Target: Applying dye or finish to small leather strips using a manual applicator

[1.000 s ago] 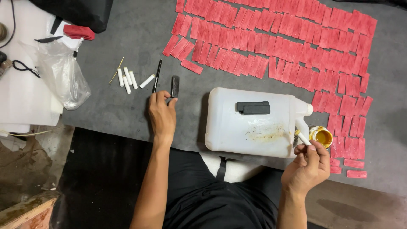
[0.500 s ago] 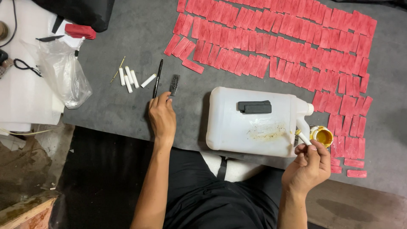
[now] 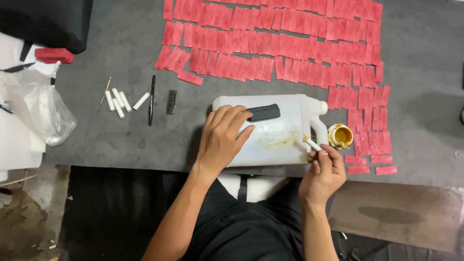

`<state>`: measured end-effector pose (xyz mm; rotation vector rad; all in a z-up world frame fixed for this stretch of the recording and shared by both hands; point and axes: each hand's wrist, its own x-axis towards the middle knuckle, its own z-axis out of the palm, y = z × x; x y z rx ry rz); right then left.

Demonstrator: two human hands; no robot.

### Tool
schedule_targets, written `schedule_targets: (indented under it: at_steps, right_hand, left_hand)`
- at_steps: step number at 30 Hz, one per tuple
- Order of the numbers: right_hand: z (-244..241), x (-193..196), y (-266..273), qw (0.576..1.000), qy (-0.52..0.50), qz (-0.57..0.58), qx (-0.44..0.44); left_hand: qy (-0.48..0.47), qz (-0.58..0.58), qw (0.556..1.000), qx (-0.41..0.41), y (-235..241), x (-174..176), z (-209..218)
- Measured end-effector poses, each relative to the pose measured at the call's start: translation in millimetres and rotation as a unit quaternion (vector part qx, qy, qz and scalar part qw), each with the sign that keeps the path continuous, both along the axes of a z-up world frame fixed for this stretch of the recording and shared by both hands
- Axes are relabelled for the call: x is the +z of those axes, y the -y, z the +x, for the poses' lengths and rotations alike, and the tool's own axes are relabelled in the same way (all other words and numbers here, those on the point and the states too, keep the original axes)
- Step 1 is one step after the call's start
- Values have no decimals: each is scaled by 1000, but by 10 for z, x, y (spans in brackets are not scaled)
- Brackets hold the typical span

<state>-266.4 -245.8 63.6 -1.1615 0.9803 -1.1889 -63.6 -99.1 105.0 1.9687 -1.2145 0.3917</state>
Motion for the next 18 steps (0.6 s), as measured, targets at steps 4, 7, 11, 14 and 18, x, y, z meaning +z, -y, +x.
schedule_targets:
  at_steps: [4,7,11,14,18]
  right_hand:
    - [-58,66,-96,1000,7,7,-4]
    - [-136,100,-114,1000,4,21,-8]
    - [-245,60,-78,1000,9,8,-10]
    - [-305,33,-38,999,40,14,-23]
    - [-433,-56,61,999,24,-20,-31]
  left_hand:
    - [31,61,996,-50,262,-164,49]
    - [47,91,994,-48,299,-234,70]
    - [59,53,996,-40,243,-7,34]
    - [59,13,997,-53,214,129,-128]
    - [82,12,992,-92,240,-56,-436]
